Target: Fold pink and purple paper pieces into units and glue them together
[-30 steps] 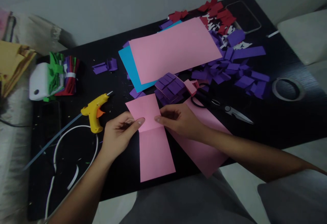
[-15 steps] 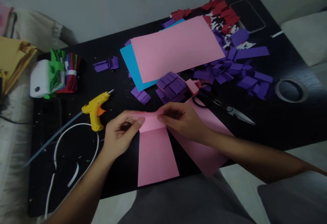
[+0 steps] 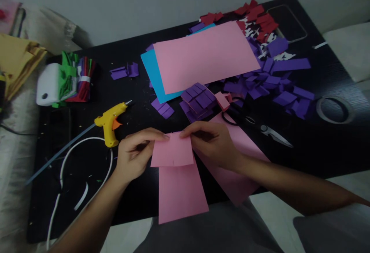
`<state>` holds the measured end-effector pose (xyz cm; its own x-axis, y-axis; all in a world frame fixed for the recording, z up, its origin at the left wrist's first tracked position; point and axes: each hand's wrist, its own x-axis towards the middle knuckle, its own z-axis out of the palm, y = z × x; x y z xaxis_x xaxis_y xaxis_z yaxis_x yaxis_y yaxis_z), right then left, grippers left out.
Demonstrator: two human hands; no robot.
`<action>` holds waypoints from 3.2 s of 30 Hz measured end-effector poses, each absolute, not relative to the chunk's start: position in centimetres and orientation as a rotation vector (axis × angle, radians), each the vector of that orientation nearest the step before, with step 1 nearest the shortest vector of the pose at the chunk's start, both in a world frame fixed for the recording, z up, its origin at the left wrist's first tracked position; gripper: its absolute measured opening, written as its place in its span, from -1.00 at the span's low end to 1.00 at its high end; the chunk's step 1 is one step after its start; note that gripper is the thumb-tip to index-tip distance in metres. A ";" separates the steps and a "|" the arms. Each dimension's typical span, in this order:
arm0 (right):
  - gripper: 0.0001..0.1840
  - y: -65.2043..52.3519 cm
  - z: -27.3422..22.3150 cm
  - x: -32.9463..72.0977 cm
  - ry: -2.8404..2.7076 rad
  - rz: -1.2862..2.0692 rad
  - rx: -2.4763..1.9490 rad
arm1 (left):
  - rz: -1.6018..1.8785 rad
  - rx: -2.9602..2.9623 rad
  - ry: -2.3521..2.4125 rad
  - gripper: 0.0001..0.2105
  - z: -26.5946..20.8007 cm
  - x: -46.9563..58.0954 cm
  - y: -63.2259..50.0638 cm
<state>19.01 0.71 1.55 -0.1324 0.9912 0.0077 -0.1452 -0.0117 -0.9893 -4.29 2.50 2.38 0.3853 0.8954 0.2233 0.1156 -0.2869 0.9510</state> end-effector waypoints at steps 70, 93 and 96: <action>-0.85 1.0 1.0 18.8 -1.057 1.580 -1.095 | 0.933 1.438 1.076 -0.79 2.3 -4.3 2.2; -0.80 1.2 0.6 18.7 -0.960 1.627 -1.082 | 0.970 1.374 1.231 -0.88 1.7 -3.8 1.8; -0.79 1.3 0.7 18.7 -0.911 1.657 -1.067 | 0.972 1.335 1.217 -0.88 1.6 -3.8 1.7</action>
